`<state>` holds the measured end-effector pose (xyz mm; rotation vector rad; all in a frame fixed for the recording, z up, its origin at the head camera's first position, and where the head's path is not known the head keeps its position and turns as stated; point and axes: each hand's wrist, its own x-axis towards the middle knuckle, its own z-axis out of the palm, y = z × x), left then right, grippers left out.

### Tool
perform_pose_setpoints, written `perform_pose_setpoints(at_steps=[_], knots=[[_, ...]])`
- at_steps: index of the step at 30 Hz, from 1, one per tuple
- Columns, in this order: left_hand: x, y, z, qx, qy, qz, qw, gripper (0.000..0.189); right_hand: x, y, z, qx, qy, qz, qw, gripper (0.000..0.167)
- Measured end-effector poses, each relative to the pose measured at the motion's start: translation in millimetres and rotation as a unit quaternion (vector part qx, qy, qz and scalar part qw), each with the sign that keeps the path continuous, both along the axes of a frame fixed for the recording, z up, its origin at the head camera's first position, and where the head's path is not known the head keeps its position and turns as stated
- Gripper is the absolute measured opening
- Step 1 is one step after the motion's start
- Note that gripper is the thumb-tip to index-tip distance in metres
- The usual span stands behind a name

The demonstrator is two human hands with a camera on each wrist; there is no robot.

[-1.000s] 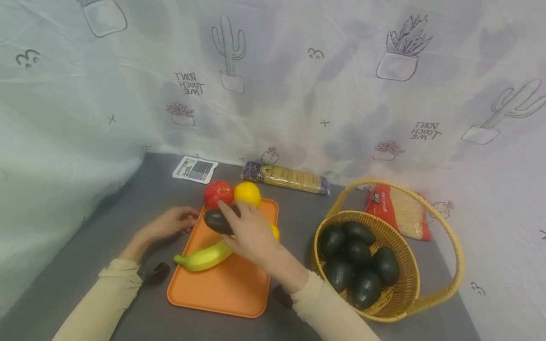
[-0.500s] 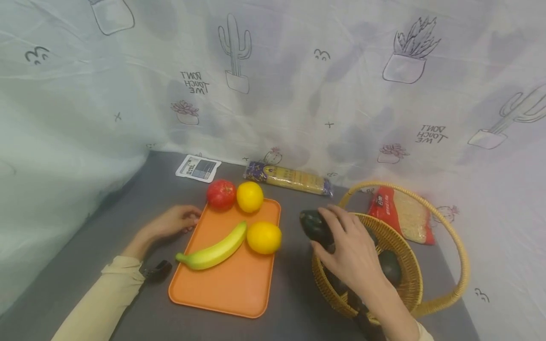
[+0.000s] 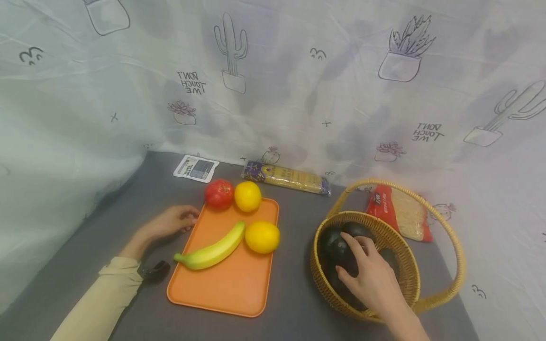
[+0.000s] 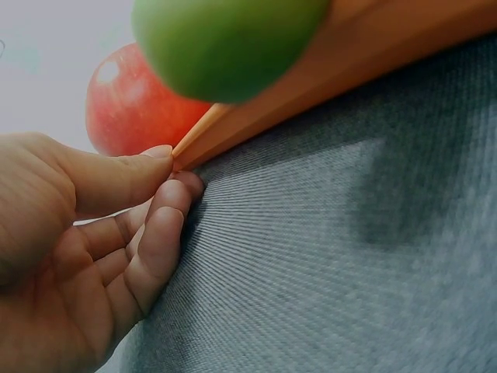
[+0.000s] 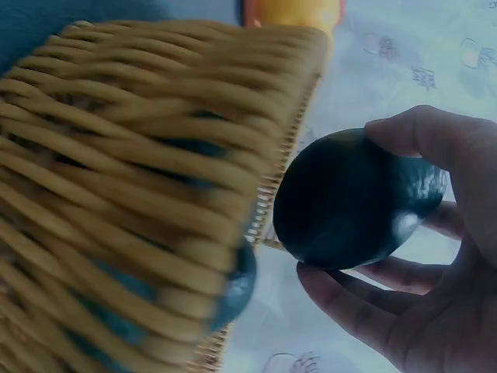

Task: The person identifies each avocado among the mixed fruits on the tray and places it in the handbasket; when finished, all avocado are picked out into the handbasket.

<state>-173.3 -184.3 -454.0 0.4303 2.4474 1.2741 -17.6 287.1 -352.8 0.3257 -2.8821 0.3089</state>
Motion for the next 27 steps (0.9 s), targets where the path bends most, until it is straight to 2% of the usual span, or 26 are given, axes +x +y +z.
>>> perform_pose_setpoints(at_steps=[4,12,20,23,27], knots=[[0.1,-0.2,-0.2,0.002,0.001,-0.001,1.0,0.03,0.1,2.8,-6.5,0.0,-0.011,0.005,0.9999,0.073],[-0.3,-0.3,-1.7,0.001,0.004,-0.001,1.0,0.03,-7.6,10.2,-9.3,0.02,0.032,0.033,0.9987,0.076],[-0.5,-0.3,-1.1,0.006,0.005,-0.002,1.0,0.029,-10.8,6.6,-9.4,0.002,-0.034,0.01,0.9994,0.065],[-0.5,-0.7,-1.0,0.008,0.003,0.0,1.0,0.029,-12.4,4.8,-9.0,0.005,-0.039,0.006,0.9992,0.061],[-0.9,-1.7,-1.5,0.008,0.004,-0.001,1.0,0.03,-14.8,5.0,-9.0,0.023,-0.014,0.029,0.9992,0.06]])
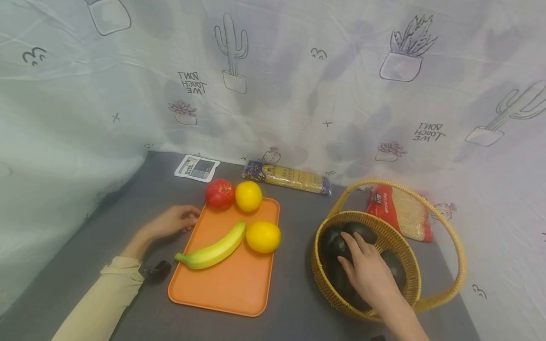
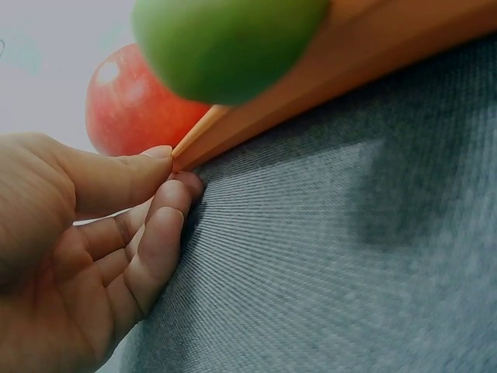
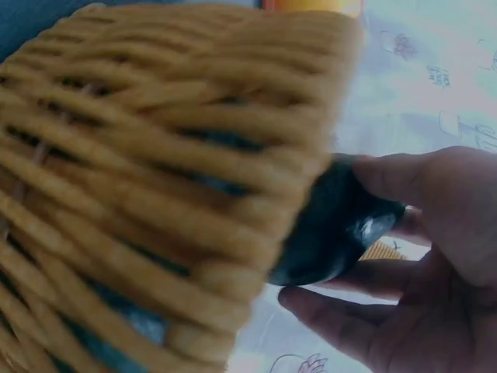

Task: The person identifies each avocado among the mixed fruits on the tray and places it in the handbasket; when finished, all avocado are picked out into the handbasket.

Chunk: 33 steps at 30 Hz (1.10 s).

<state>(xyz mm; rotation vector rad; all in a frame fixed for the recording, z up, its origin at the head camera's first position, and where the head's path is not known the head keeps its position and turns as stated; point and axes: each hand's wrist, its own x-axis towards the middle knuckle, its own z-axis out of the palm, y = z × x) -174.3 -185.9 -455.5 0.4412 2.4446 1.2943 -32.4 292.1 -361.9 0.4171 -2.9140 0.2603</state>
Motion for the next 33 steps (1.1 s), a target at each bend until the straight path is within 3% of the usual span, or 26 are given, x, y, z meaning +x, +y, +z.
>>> perform_pose_setpoints(at_steps=[8,16,27,29,33], knots=[[0.7,-1.0,-1.0,-0.001,0.001,0.001,1.0,0.029,-0.1,1.5,0.0,-0.008,-0.003,0.026,0.9996,0.057],[1.0,0.4,-0.8,-0.002,0.001,0.003,1.0,0.029,0.4,-3.5,-3.0,0.016,0.032,0.071,0.9969,0.054],[0.3,2.6,0.4,-0.004,0.003,-0.002,1.0,0.029,5.6,-4.6,-8.7,0.042,-0.032,0.083,0.9952,0.053],[0.3,2.5,0.3,-0.005,0.003,-0.003,1.0,0.029,6.6,-4.1,-9.6,0.035,-0.027,0.081,0.9957,0.058],[0.4,1.7,0.4,-0.005,0.004,-0.002,1.0,0.029,7.8,-1.9,-10.6,0.023,0.008,0.086,0.996,0.05]])
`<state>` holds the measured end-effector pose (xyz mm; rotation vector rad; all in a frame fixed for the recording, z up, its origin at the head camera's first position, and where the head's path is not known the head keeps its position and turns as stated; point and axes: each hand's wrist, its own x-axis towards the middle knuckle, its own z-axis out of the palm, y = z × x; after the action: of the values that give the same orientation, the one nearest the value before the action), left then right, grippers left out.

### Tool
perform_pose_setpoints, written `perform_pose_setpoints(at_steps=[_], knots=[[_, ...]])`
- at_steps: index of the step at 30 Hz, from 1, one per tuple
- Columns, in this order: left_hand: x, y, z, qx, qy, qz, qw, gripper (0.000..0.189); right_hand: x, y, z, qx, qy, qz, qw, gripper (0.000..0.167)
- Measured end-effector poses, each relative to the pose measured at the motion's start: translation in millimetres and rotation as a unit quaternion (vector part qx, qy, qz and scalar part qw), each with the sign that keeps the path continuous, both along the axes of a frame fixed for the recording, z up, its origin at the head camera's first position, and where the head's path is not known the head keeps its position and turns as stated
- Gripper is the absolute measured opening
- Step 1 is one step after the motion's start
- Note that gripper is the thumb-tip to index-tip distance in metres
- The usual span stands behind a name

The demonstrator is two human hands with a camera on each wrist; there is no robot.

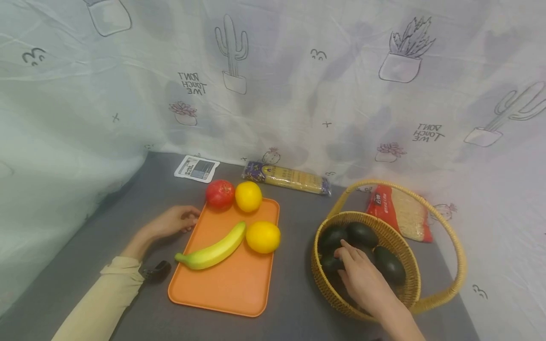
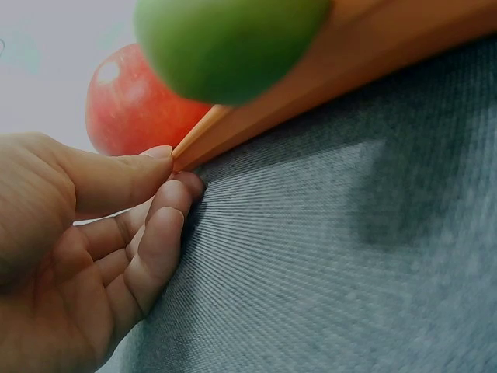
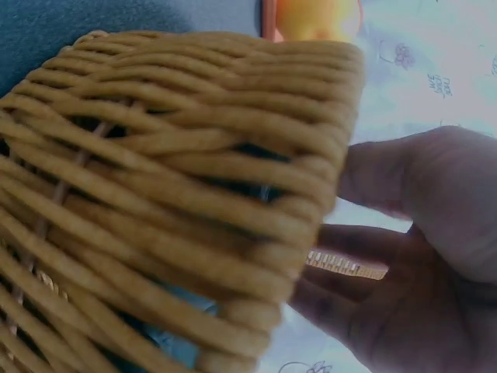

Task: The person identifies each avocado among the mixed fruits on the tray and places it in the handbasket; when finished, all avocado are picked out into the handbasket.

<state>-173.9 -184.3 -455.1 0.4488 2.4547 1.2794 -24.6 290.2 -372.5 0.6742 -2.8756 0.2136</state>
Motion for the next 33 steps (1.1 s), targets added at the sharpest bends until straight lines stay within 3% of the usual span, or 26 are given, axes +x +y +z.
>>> perform_pose_setpoints(at_steps=[3,8,26,30,33], knots=[[-0.5,-0.9,0.8,-0.001,0.001,0.001,1.0,0.029,0.4,1.2,0.8,0.008,0.012,0.005,0.9999,0.042],[-0.6,-1.8,0.5,-0.004,-0.001,0.004,1.0,0.03,0.9,1.7,2.5,0.032,0.013,0.013,0.9993,0.044],[1.6,-2.2,0.3,-0.003,0.001,0.008,1.0,0.03,0.6,-2.7,7.5,0.026,-0.031,-0.018,0.999,0.047],[2.3,-0.9,1.7,-0.039,0.037,0.001,0.9985,0.029,-1.7,-10.0,11.0,0.0,-0.018,-0.04,0.999,0.05],[3.7,1.9,5.1,-0.098,0.1,0.002,0.9901,0.027,-3.7,-18.6,13.3,-0.03,0.009,-0.056,0.9979,0.051]])
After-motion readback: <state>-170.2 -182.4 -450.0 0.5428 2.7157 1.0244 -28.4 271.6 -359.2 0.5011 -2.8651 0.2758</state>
